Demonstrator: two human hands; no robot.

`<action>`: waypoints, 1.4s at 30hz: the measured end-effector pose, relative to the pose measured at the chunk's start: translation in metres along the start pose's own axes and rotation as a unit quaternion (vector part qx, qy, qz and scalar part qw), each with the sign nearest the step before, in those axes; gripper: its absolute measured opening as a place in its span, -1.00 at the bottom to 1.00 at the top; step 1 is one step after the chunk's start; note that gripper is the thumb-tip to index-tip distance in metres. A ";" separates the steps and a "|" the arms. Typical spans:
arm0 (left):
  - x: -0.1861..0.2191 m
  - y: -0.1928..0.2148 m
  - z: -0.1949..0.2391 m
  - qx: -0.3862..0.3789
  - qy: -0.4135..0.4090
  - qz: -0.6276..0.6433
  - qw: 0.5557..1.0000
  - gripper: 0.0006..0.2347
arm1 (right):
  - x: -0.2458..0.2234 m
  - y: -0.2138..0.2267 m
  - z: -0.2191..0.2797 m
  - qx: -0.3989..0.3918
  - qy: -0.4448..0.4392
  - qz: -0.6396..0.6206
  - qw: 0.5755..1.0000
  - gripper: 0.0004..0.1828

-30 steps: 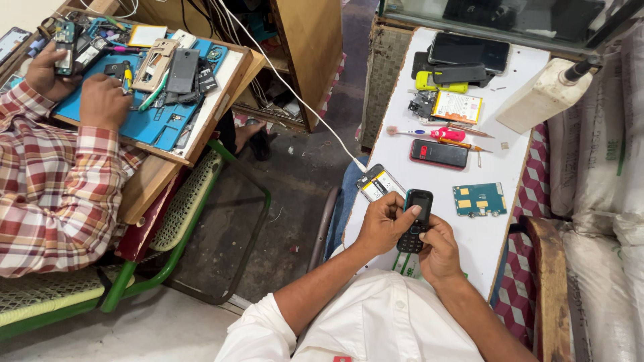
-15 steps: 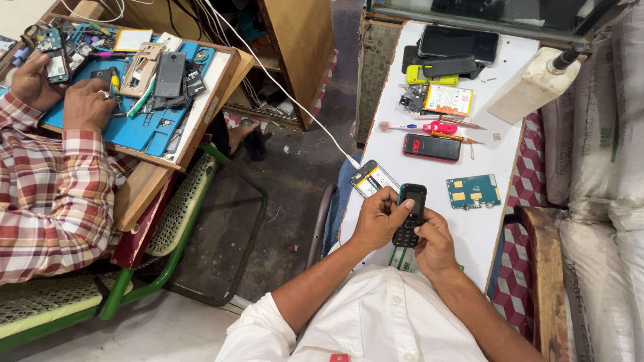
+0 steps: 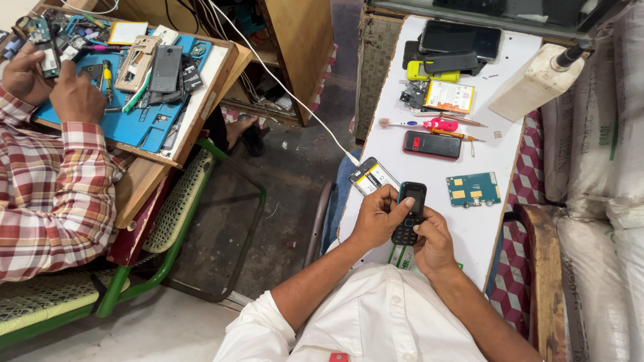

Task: The person removes the back cover and battery from a blue feature phone, then handles a black feature phone and a disassembled smartphone. They use a screwdriver to work on the blue phone's internal components and place parts on the table.

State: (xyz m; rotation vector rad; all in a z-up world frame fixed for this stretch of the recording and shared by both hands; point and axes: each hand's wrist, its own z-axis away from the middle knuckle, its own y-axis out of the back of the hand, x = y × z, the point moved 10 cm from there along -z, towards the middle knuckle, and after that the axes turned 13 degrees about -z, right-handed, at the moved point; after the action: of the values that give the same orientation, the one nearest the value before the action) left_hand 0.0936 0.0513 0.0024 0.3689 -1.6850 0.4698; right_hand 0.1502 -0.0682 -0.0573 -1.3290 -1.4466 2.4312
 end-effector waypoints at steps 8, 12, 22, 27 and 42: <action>-0.002 0.000 0.001 0.001 -0.005 0.007 1.000 -0.81 | -0.002 -0.002 0.002 -0.007 0.005 0.008 1.000 -0.54; -0.001 0.000 0.001 0.001 -0.005 0.007 1.000 -0.81 | -0.001 0.000 0.002 0.001 0.003 0.012 1.000 -0.52; 0.009 0.003 -0.004 -0.005 -0.010 0.010 1.000 -0.82 | -0.005 -0.008 -0.002 -0.012 0.012 0.006 1.000 -0.52; 0.013 0.007 -0.005 0.003 -0.024 -0.009 1.000 -0.82 | -0.006 -0.013 -0.005 -0.021 0.015 0.008 1.000 -0.52; 0.014 0.009 -0.006 0.003 -0.021 -0.009 1.000 -0.80 | -0.010 -0.023 -0.004 -0.040 0.019 0.005 0.999 -0.54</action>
State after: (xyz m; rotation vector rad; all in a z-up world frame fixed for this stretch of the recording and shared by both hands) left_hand 0.0921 0.0621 0.0161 0.3994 -1.7197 0.4571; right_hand 0.1512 -0.0565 -0.0350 -1.3922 -1.5471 2.3629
